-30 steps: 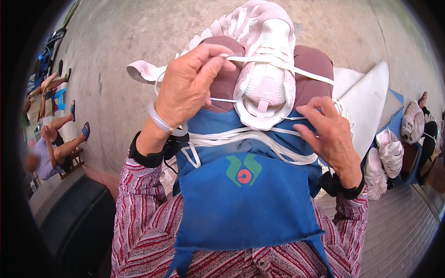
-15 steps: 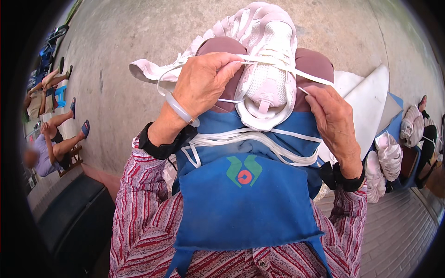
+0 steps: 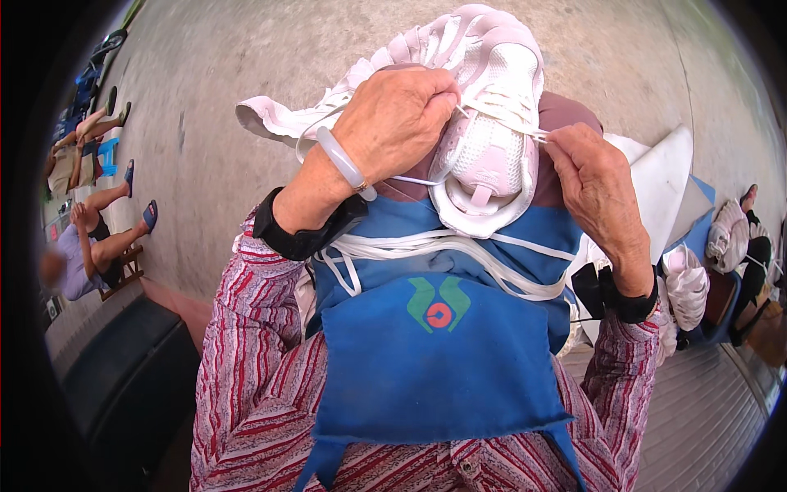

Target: The recorder is threading laces through the eyelets of a white athletic shoe.

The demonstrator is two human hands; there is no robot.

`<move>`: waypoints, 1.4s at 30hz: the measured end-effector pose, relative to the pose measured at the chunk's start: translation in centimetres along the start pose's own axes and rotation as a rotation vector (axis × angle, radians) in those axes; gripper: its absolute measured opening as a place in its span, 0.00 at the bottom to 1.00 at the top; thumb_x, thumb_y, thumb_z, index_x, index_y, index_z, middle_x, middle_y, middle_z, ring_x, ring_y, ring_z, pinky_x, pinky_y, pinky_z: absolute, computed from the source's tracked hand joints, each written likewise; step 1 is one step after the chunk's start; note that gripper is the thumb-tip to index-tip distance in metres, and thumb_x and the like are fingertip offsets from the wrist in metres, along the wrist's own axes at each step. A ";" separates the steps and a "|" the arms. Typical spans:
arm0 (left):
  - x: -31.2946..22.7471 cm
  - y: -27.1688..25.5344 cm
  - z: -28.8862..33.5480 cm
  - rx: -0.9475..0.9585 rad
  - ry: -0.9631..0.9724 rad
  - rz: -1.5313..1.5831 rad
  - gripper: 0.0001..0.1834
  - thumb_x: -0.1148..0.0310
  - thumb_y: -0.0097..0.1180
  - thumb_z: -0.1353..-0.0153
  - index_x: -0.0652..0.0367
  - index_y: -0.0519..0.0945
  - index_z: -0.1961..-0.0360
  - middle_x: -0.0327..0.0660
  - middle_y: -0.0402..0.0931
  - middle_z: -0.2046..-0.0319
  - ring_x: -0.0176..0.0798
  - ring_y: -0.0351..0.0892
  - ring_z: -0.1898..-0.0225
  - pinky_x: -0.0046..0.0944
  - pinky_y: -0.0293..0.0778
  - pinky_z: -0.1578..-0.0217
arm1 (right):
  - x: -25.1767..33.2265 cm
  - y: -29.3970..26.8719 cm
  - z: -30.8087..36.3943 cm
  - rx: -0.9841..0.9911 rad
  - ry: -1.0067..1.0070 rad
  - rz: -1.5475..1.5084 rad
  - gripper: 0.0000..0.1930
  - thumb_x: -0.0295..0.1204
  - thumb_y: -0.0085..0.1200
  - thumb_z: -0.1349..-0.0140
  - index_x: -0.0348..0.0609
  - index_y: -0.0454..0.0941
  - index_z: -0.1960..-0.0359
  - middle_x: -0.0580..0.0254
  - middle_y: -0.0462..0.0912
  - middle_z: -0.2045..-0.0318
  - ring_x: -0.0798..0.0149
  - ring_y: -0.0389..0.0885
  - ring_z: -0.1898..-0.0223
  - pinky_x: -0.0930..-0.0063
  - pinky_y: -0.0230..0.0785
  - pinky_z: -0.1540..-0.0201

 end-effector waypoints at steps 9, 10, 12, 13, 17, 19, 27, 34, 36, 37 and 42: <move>1.0 0.5 -0.4 0.041 -0.064 0.117 0.10 0.67 0.51 0.35 0.63 0.79 0.65 0.43 0.79 0.72 0.39 0.78 0.70 0.35 0.73 0.66 | 0.2 -0.7 -1.7 0.191 -0.017 0.035 0.09 0.28 0.47 0.39 0.34 0.75 0.72 0.45 0.76 0.74 0.43 0.76 0.70 0.57 0.69 0.65; 1.1 0.6 -0.6 0.064 -0.071 0.125 0.10 0.67 0.51 0.35 0.63 0.80 0.65 0.42 0.79 0.72 0.37 0.78 0.71 0.35 0.73 0.66 | 0.0 -0.7 -1.8 0.192 -0.014 0.037 0.09 0.28 0.47 0.39 0.34 0.75 0.72 0.45 0.76 0.74 0.43 0.76 0.70 0.57 0.69 0.65; 0.6 0.7 -0.6 0.025 -0.028 0.036 0.10 0.67 0.52 0.35 0.63 0.80 0.65 0.42 0.79 0.73 0.38 0.77 0.71 0.35 0.73 0.67 | -0.5 -0.6 -1.9 0.227 0.046 -0.078 0.11 0.29 0.46 0.39 0.32 0.74 0.73 0.43 0.76 0.75 0.42 0.76 0.70 0.57 0.68 0.65; 0.3 0.6 -0.6 -0.016 0.013 -0.056 0.10 0.67 0.52 0.35 0.63 0.80 0.66 0.42 0.78 0.73 0.38 0.77 0.72 0.35 0.73 0.67 | -0.5 -0.7 -2.0 0.228 0.046 -0.078 0.11 0.29 0.46 0.39 0.32 0.74 0.73 0.43 0.76 0.75 0.42 0.76 0.70 0.57 0.68 0.65; 0.5 0.8 -0.6 0.045 -0.050 0.015 0.10 0.67 0.52 0.36 0.63 0.80 0.66 0.45 0.78 0.73 0.43 0.77 0.72 0.37 0.72 0.68 | -0.2 -0.7 -2.1 0.261 0.067 -0.134 0.11 0.29 0.47 0.39 0.33 0.75 0.74 0.44 0.76 0.75 0.42 0.76 0.71 0.57 0.69 0.66; -0.1 0.8 -0.8 0.054 0.034 -0.031 0.09 0.67 0.54 0.38 0.62 0.80 0.65 0.47 0.79 0.72 0.47 0.78 0.71 0.38 0.73 0.68 | -0.3 -0.3 -2.1 0.273 0.074 -0.137 0.11 0.28 0.46 0.39 0.33 0.75 0.74 0.44 0.76 0.76 0.42 0.76 0.71 0.57 0.69 0.66; -0.9 1.5 0.7 -0.192 0.086 -0.036 0.09 0.69 0.58 0.41 0.61 0.79 0.61 0.45 0.78 0.70 0.47 0.79 0.68 0.39 0.74 0.66 | 2.2 -0.2 -1.7 0.186 -0.002 0.360 0.06 0.27 0.50 0.42 0.37 0.74 0.74 0.51 0.75 0.76 0.48 0.78 0.72 0.58 0.69 0.70; -3.3 1.8 2.8 -0.201 0.116 -0.330 0.20 0.69 0.60 0.44 0.62 0.73 0.50 0.45 0.75 0.65 0.47 0.77 0.64 0.41 0.74 0.63 | 1.5 0.7 -2.8 0.181 -0.138 0.402 0.06 0.26 0.51 0.47 0.35 0.77 0.78 0.52 0.79 0.77 0.49 0.81 0.74 0.58 0.73 0.70; -3.2 1.9 2.6 -0.209 0.138 -0.338 0.20 0.70 0.59 0.45 0.62 0.74 0.51 0.45 0.74 0.66 0.47 0.77 0.65 0.42 0.73 0.64 | 0.0 0.5 -2.2 0.182 -0.054 0.115 0.09 0.29 0.54 0.44 0.34 0.75 0.75 0.49 0.79 0.75 0.50 0.80 0.72 0.58 0.73 0.70; -3.2 2.0 2.5 -0.211 0.161 -0.346 0.19 0.71 0.58 0.46 0.63 0.74 0.52 0.44 0.73 0.67 0.47 0.77 0.66 0.42 0.73 0.64 | 0.1 0.7 -1.7 0.184 -0.057 0.118 0.09 0.29 0.54 0.44 0.34 0.75 0.75 0.49 0.79 0.75 0.50 0.80 0.72 0.58 0.73 0.70; -2.7 2.9 2.3 -0.205 0.164 -0.379 0.16 0.74 0.55 0.47 0.62 0.76 0.55 0.44 0.74 0.68 0.47 0.77 0.67 0.43 0.71 0.66 | 2.8 0.4 0.6 0.032 0.111 0.263 0.20 0.37 0.61 0.43 0.33 0.69 0.62 0.49 0.74 0.68 0.52 0.79 0.69 0.64 0.74 0.67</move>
Point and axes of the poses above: each hand's wrist, its own z-axis away from the middle knuckle, its own y-axis out of the palm, x = y × z, the point moved 4 cm from there along -z, towards the middle knuckle
